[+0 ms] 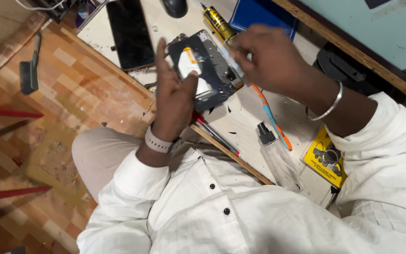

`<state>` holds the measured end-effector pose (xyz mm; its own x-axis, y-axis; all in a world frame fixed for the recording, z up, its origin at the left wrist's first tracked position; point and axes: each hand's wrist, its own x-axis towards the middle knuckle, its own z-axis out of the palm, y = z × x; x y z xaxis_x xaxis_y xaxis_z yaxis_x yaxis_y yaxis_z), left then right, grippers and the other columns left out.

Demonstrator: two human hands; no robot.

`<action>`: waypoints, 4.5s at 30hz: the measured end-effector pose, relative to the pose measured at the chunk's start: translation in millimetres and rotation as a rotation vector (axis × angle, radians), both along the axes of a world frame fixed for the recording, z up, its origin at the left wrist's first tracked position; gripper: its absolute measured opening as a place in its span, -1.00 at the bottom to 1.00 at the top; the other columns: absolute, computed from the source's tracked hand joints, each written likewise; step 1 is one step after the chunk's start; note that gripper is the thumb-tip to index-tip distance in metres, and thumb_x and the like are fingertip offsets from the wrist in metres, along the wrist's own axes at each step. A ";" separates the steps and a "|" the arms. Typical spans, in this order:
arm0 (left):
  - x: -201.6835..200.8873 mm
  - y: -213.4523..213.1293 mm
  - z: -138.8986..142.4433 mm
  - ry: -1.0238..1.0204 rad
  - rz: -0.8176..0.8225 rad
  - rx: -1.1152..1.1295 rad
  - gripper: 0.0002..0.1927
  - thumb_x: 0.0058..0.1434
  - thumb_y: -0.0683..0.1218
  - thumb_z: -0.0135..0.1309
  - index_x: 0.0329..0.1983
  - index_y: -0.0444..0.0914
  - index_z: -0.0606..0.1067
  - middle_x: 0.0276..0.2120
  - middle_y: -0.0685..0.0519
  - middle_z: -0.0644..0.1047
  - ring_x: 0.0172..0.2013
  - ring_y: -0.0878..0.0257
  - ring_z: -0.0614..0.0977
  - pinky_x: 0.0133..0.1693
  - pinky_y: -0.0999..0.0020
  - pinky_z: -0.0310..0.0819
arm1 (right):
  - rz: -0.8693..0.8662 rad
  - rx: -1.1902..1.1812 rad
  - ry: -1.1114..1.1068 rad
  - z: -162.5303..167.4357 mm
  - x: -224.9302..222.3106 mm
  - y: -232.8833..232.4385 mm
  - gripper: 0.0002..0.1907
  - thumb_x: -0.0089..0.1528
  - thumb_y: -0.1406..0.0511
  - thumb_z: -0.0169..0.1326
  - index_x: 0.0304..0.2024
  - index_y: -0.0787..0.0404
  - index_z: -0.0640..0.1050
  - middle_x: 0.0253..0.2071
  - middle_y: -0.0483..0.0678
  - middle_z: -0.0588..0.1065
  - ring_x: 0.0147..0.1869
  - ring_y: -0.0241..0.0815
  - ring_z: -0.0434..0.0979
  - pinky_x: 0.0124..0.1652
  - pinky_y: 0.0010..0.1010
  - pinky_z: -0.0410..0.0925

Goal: The person pries open a smartphone and works on its internals, using tweezers to lift components and pulling the battery out of the phone body over a cluttered repair workbench.

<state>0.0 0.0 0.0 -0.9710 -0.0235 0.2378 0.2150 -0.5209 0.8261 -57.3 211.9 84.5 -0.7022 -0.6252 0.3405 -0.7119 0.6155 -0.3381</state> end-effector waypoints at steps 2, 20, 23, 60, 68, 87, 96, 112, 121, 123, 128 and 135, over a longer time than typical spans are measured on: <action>0.7 -4.6 -9.0 0.082 0.062 -0.201 -0.11 0.36 -0.40 -0.10 0.63 -0.21 -0.23 0.32 -0.21 0.40 0.19 0.13 0.56 0.19 0.35 0.50 | 0.055 -0.036 0.074 13.2 13.8 -18.8 -0.85 0.37 0.34 0.17 -0.05 0.29 0.60 -0.16 0.11 0.51 -0.16 0.05 0.54 -0.17 -0.16 0.40; -1.3 -25.9 -24.4 0.108 0.152 -0.719 -0.08 0.34 -0.19 0.04 0.62 -0.21 -0.19 -0.24 -0.17 0.62 -0.30 0.13 0.69 -0.20 0.29 0.59 | 0.476 -0.009 0.108 -1.7 57.7 -63.7 -0.58 0.30 0.45 0.13 0.21 0.36 0.44 0.31 0.27 0.41 -0.01 0.01 0.63 -0.27 -0.36 0.47; -5.3 -24.2 -30.7 0.324 0.294 -0.784 0.00 0.28 -0.20 0.13 0.62 -0.22 -0.21 0.03 -0.13 0.61 -0.10 0.10 0.73 -0.07 0.29 0.67 | 0.402 -0.065 0.036 -4.2 48.7 -63.2 -0.57 0.35 0.47 0.08 0.27 0.31 0.41 0.33 0.19 0.43 -0.06 -0.06 0.66 -0.29 -0.38 0.48; -30.5 -56.8 -48.2 -0.164 -0.127 -0.209 -0.23 0.26 -0.40 -0.10 0.51 -0.28 -0.03 0.00 -0.24 0.54 -0.10 0.18 0.62 -0.13 0.36 0.54 | -0.023 -0.250 -0.130 -68.4 -30.8 -59.4 -0.84 0.22 0.34 0.21 -0.21 0.23 0.49 -0.29 0.03 0.47 -0.34 -0.07 0.58 -0.36 -0.27 0.41; -11.6 -56.6 -47.9 0.106 -0.124 -0.302 -0.20 0.33 -0.42 -0.08 0.59 -0.34 -0.05 0.30 -0.08 0.43 0.23 0.29 0.52 0.23 0.43 0.46 | 0.119 -0.227 0.109 -72.0 -24.5 -53.4 -0.82 0.19 0.38 0.24 -0.15 0.21 0.58 -0.29 0.04 0.49 -0.27 0.03 0.58 -0.27 -0.22 0.43; -11.6 -39.9 -28.1 0.026 -0.136 -0.330 -0.25 0.34 -0.35 0.00 0.57 -0.38 0.04 0.08 -0.13 0.55 -0.01 0.34 0.60 0.03 0.48 0.53 | 0.102 -0.156 -0.016 -44.2 -7.8 -47.2 -0.84 0.29 0.43 0.24 -0.09 0.30 0.57 -0.16 0.05 0.45 -0.18 -0.09 0.55 -0.24 -0.32 0.41; -10.8 -38.0 -27.2 0.027 -0.116 -0.363 -0.25 0.32 -0.34 0.02 0.55 -0.39 0.04 0.10 -0.08 0.56 -0.02 0.38 0.59 0.03 0.50 0.52 | 0.110 -0.149 0.060 -45.3 -0.8 -50.8 -0.83 0.28 0.42 0.25 -0.07 0.28 0.58 -0.16 0.08 0.45 -0.11 -0.01 0.53 -0.18 -0.26 0.41; -6.6 -38.5 -22.9 0.080 -0.045 -0.447 -0.25 0.34 -0.32 0.06 0.56 -0.38 0.07 -0.09 0.02 0.59 -0.16 0.46 0.58 -0.09 0.56 0.53 | 0.098 -0.200 -0.066 -42.6 7.2 -54.0 -0.82 0.31 0.41 0.22 -0.05 0.32 0.55 -0.18 0.08 0.49 -0.21 -0.10 0.64 -0.25 -0.40 0.48; -12.0 -39.4 -39.9 0.055 -0.112 -0.279 -0.26 0.36 -0.37 0.01 0.56 -0.44 0.02 0.03 -0.04 0.56 -0.04 0.40 0.58 0.03 0.51 0.51 | 0.067 -0.208 0.018 -49.3 13.5 -59.5 -0.84 0.30 0.41 0.24 -0.08 0.33 0.57 -0.17 0.09 0.50 -0.12 -0.01 0.59 -0.17 -0.28 0.44; -11.6 -39.4 -39.6 0.050 -0.101 -0.290 -0.26 0.35 -0.37 0.01 0.55 -0.45 0.03 0.04 -0.04 0.56 -0.04 0.40 0.58 0.03 0.51 0.52 | 0.062 -0.221 0.023 -50.6 14.5 -60.8 -0.84 0.29 0.41 0.24 -0.09 0.32 0.57 -0.17 0.09 0.51 -0.12 0.00 0.58 -0.17 -0.26 0.43; -11.5 -40.5 -37.2 0.053 -0.094 -0.301 -0.28 0.35 -0.37 0.01 0.54 -0.44 0.05 0.03 -0.04 0.57 -0.05 0.41 0.59 0.03 0.51 0.52 | 0.046 -0.245 -0.014 -53.3 15.2 -62.7 -0.86 0.31 0.41 0.23 -0.10 0.30 0.57 -0.17 0.07 0.51 -0.14 -0.02 0.59 -0.19 -0.27 0.43; -8.0 -41.2 -31.2 0.023 -0.068 -0.402 -0.28 0.34 -0.36 0.03 0.54 -0.42 0.07 -0.02 -0.06 0.58 -0.13 0.43 0.57 -0.08 0.54 0.51 | 0.049 -0.162 0.043 -53.0 13.8 -64.1 -0.82 0.31 0.36 0.27 -0.10 0.28 0.55 -0.23 0.07 0.45 -0.19 0.04 0.53 -0.21 -0.18 0.39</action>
